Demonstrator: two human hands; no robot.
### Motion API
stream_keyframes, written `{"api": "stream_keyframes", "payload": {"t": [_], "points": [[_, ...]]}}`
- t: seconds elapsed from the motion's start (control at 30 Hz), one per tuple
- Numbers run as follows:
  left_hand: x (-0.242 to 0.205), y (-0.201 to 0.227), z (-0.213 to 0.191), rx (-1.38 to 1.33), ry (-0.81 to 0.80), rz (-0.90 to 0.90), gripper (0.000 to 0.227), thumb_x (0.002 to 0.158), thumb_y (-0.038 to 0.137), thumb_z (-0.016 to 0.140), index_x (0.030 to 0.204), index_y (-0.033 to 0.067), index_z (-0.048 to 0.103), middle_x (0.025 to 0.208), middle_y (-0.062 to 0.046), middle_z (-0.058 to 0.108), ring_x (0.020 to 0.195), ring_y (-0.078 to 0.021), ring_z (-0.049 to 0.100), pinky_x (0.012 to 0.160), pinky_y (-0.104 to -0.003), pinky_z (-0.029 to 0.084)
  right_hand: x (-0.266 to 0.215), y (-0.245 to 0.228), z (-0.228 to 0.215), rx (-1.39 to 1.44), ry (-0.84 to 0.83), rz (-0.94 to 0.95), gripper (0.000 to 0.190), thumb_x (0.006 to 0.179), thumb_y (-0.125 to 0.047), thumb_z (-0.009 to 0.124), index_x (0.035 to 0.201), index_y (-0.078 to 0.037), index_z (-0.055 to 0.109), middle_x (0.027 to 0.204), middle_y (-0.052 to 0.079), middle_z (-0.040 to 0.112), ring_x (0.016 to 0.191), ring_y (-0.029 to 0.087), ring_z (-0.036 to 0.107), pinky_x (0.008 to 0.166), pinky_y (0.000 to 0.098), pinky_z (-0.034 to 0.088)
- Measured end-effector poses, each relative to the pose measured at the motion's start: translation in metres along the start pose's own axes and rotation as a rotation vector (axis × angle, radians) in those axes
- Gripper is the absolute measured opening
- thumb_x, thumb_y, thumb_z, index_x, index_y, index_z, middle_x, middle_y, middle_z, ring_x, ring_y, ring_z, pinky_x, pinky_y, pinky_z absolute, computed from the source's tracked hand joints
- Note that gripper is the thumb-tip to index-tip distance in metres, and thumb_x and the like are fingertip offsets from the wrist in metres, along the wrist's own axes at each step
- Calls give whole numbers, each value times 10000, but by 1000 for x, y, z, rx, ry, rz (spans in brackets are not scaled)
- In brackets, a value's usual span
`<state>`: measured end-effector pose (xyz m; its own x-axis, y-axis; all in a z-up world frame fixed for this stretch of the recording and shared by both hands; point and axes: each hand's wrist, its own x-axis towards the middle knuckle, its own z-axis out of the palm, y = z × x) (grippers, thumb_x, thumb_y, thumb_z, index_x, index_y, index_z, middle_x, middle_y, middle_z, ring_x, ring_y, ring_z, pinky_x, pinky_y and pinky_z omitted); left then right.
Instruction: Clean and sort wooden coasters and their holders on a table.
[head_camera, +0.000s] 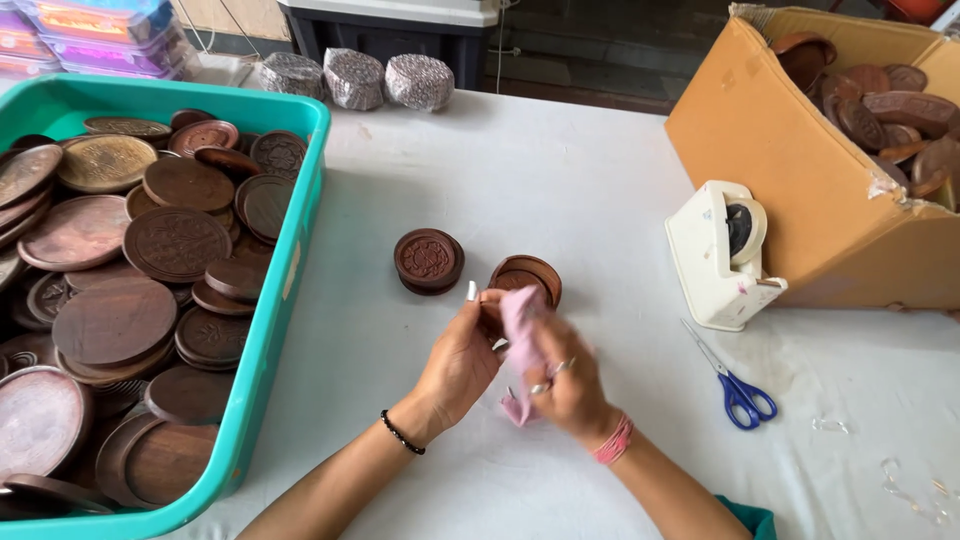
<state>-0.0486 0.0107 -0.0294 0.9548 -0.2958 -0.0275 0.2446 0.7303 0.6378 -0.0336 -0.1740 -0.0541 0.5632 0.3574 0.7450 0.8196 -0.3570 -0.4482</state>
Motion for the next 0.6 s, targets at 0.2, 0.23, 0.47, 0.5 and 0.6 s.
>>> {"api": "stream_keyframes", "payload": {"t": [0.2,0.23,0.47,0.5,0.6], "points": [[-17,16,20,-153,-200,-86,681,1054,606,341,1501,106,460,1440,-144,577,1301,-268,556,1120,-419,438,21,-42,9,-201,-151,-418,416,983,-66,560,1390,7,607,1495,214,535,1422,364,541,1214,509,486],[-17,15,20,-155,-202,-89,681,1054,606,341,1501,106,460,1440,-144,577,1301,-268,556,1120,-419,438,24,-40,5,-204,-153,-415,416,983,-66,560,1390,7,607,1495,214,535,1422,364,541,1214,509,486],[-13,23,21,-136,-118,-43,795,974,662,327,1536,107,416,1494,-129,546,1355,-268,547,1137,-409,453,10,-29,17,-321,-130,-382,368,946,-70,642,1307,-10,680,1466,173,580,1405,320,557,1154,466,486],[-12,21,20,-108,-121,-37,793,965,655,336,1522,97,423,1486,-146,553,1341,-277,558,1123,-412,468,6,-31,19,-336,-148,-434,304,999,-102,698,1300,-68,714,1473,134,612,1409,267,586,1153,424,483],[-8,10,-2,61,-116,-24,738,1028,522,381,1582,40,450,1468,-187,552,1206,-263,539,1030,-410,445,30,-38,1,-408,-122,-451,324,897,-92,740,1220,-67,741,1388,137,661,1342,299,633,1142,429,551]]}}
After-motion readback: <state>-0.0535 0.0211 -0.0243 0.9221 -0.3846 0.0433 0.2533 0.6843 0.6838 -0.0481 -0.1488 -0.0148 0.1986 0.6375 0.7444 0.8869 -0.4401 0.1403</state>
